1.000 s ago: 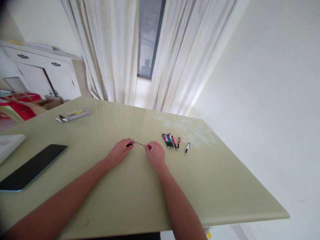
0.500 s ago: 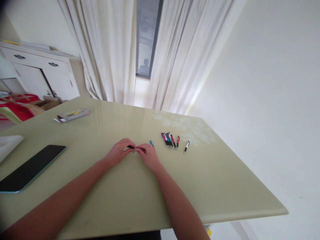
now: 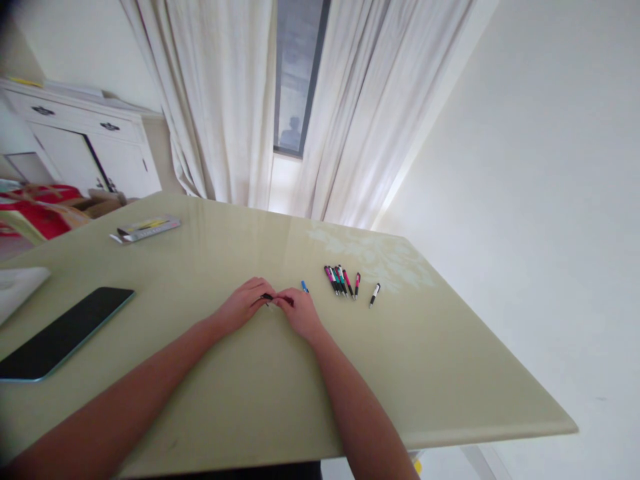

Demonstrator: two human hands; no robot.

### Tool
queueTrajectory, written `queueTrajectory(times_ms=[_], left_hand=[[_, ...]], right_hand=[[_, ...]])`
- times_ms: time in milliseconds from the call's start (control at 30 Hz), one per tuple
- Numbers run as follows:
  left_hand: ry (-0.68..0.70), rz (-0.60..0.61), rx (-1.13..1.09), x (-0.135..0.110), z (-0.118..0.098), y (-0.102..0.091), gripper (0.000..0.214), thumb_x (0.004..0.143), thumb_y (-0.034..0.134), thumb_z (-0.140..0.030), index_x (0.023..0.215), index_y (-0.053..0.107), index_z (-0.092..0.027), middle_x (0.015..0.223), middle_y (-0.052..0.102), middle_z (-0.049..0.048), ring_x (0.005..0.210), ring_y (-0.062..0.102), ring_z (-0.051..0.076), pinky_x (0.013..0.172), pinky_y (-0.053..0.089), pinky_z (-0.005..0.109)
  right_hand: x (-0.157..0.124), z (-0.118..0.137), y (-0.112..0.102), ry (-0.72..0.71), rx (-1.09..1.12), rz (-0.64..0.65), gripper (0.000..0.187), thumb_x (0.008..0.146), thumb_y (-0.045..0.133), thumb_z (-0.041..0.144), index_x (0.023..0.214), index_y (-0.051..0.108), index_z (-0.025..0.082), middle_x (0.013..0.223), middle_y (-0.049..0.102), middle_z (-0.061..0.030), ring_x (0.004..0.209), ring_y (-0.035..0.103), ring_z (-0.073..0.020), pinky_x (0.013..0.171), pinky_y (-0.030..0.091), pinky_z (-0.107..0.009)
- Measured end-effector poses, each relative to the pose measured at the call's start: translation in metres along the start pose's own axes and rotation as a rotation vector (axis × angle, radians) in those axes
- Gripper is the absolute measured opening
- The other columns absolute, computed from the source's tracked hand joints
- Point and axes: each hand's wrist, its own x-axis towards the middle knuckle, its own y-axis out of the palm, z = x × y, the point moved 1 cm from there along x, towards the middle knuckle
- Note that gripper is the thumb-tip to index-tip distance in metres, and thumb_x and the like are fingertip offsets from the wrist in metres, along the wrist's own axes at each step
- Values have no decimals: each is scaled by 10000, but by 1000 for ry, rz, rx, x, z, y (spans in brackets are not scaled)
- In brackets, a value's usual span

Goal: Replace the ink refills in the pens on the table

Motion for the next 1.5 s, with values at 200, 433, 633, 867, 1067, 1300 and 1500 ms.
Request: queueTrajectory(times_ms=[200, 433, 633, 867, 1067, 1300, 1500], left_hand=[[-160, -82, 196, 0, 8, 0, 123, 982, 581, -242, 1037, 685, -207, 1026, 698, 71, 993, 606, 249, 945, 469, 411], [-309, -42, 221, -3, 21, 3, 165, 971, 566, -242, 998, 724, -204, 1020, 728, 77, 973, 632, 262, 932, 486, 435], [-251, -4, 73, -1, 21, 7, 168, 967, 563, -229, 991, 729, -215, 1008, 736, 70, 977, 645, 245, 939, 497, 416], [-297, -58, 112, -1, 22, 6, 145, 950, 580, -205, 976, 723, -201, 1002, 730, 81, 972, 648, 256, 927, 500, 424], [-295, -62, 96, -1, 22, 6, 151, 959, 579, -232, 976, 727, -206, 998, 732, 81, 971, 648, 249, 932, 501, 424], [-240, -152, 153, 2, 13, -2, 143, 968, 598, -278, 978, 727, -218, 996, 706, 68, 977, 617, 250, 944, 480, 430], [-204, -331, -66, 3, -7, -9, 217, 953, 634, -421, 922, 636, -206, 873, 669, 23, 803, 634, 187, 783, 524, 331]], right_hand=[[-1, -3, -5, 6, -177, -64, 123, 923, 644, 241, 898, 758, 199, 817, 727, -17, 728, 608, -147, 716, 440, -257], [0, 3, -5, 79, -483, -43, 112, 943, 659, 260, 908, 744, 196, 882, 723, -53, 847, 638, -187, 775, 442, -283], [3, 6, -1, 90, -506, -44, 118, 947, 654, 266, 914, 746, 199, 910, 718, -68, 874, 645, -205, 778, 455, -297], [1, 9, 2, 55, -522, -29, 127, 944, 660, 293, 908, 754, 215, 908, 717, -61, 877, 644, -199, 765, 463, -287], [1, 10, 2, 53, -515, -14, 144, 955, 646, 294, 922, 760, 213, 915, 712, -64, 888, 642, -200, 780, 467, -291], [0, 6, 1, 9, -400, -46, 133, 955, 651, 291, 924, 752, 210, 877, 694, -46, 815, 623, -173, 778, 461, -280], [-2, 12, 0, -103, -110, -41, 201, 994, 603, 356, 1085, 718, 219, 974, 679, -46, 765, 606, -144, 755, 476, -264]])
